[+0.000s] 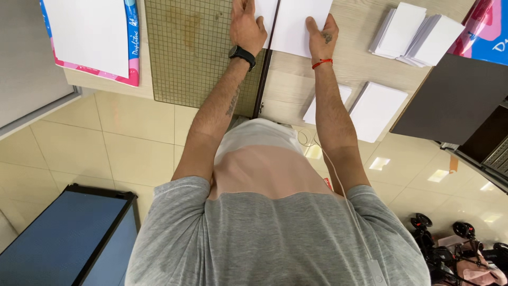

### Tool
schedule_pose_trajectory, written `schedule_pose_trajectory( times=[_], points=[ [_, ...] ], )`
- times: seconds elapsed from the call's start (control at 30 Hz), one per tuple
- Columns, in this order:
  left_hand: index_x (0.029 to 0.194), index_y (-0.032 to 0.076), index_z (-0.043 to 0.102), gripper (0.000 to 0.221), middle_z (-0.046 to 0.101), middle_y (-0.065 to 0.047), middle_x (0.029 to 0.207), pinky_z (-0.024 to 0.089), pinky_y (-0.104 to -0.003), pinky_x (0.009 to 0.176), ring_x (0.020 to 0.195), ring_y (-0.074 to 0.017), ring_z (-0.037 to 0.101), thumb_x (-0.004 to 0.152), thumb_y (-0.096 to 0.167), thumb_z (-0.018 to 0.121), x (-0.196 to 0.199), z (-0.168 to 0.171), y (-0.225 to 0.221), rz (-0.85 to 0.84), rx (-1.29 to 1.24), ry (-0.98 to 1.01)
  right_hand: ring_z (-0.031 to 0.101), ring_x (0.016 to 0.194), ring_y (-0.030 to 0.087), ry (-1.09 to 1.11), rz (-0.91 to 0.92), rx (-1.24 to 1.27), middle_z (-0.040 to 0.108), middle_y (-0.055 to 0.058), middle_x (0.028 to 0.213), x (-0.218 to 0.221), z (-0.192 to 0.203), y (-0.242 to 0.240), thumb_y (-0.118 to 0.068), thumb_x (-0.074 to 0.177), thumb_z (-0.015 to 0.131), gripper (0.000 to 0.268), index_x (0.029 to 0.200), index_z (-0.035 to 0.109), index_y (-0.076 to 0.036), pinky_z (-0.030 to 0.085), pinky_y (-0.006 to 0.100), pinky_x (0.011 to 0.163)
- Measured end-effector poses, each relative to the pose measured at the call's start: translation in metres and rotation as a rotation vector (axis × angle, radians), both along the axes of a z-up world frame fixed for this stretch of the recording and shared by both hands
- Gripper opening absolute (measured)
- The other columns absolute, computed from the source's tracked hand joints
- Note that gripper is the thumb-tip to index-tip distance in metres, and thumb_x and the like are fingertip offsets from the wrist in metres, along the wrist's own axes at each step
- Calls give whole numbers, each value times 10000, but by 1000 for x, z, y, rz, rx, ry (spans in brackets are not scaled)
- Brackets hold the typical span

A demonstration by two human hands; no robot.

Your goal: The person trims several small stacks of white paper using a manual paper cutter. The person aligns the sheets against the guide, holds them in place by hand, and presses the blade lever down to cut the edges.

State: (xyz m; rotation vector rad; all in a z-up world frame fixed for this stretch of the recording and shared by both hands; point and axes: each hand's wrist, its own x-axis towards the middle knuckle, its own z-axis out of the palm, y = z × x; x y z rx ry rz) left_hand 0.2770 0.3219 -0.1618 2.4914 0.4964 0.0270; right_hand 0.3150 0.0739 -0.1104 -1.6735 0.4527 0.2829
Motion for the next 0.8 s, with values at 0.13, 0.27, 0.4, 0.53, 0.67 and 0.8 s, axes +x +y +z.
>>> schedule_pose_trajectory(
  times=[0.13, 0.27, 0.4, 0.53, 0.67, 0.8],
  points=[
    [1617, 102, 734, 716, 596, -87, 1495, 836, -370, 788, 1182, -257, 794, 993, 134, 1083, -2, -6, -1, 0, 26, -8, 819, 1063, 150, -13, 1, 42, 919, -22, 1168, -1, -10, -6, -194, 1098, 923, 148, 1211, 864, -117, 740, 366, 1001],
    [1659, 109, 705, 726, 596, -74, 1476, 832, -359, 733, 1230, -246, 767, 1013, 122, 1037, -1, 2, -3, -22, 12, 5, 797, 1022, 137, -2, 10, -2, 902, -32, 1126, 0, -7, -10, -179, 1099, 906, 121, 1181, 844, -115, 718, 344, 944],
    [1713, 94, 682, 791, 581, -72, 1535, 856, -392, 754, 1289, -272, 787, 1005, 79, 1035, -1, 6, -6, -21, 2, 14, 794, 1015, 136, 2, -1, -5, 901, -34, 1119, 0, -3, -11, -161, 1094, 914, 110, 1160, 838, -117, 710, 344, 946],
    [1665, 89, 700, 750, 587, -79, 1504, 844, -394, 724, 1276, -289, 784, 995, 95, 1038, 1, 4, -6, -15, 18, 11, 826, 1035, 150, -12, 6, 6, 929, -13, 1156, 1, -6, -12, -190, 1078, 928, 166, 1202, 852, -109, 737, 360, 943],
    [1597, 82, 724, 685, 608, -101, 1455, 820, -394, 737, 1224, -286, 752, 996, 131, 1050, -2, 9, -4, -43, 37, -12, 757, 985, 123, -19, 2, 15, 863, -47, 1075, -2, -11, -14, -152, 1105, 913, 97, 1129, 821, -133, 683, 340, 921],
    [1641, 101, 684, 735, 620, -142, 1495, 788, -411, 765, 1252, -314, 692, 1020, 213, 1060, -1, 17, -3, -82, 115, -5, 828, 1054, 158, -38, 1, 23, 928, -7, 1160, 0, -15, -15, -166, 1098, 922, 149, 1225, 872, -107, 737, 372, 984]
  ],
)
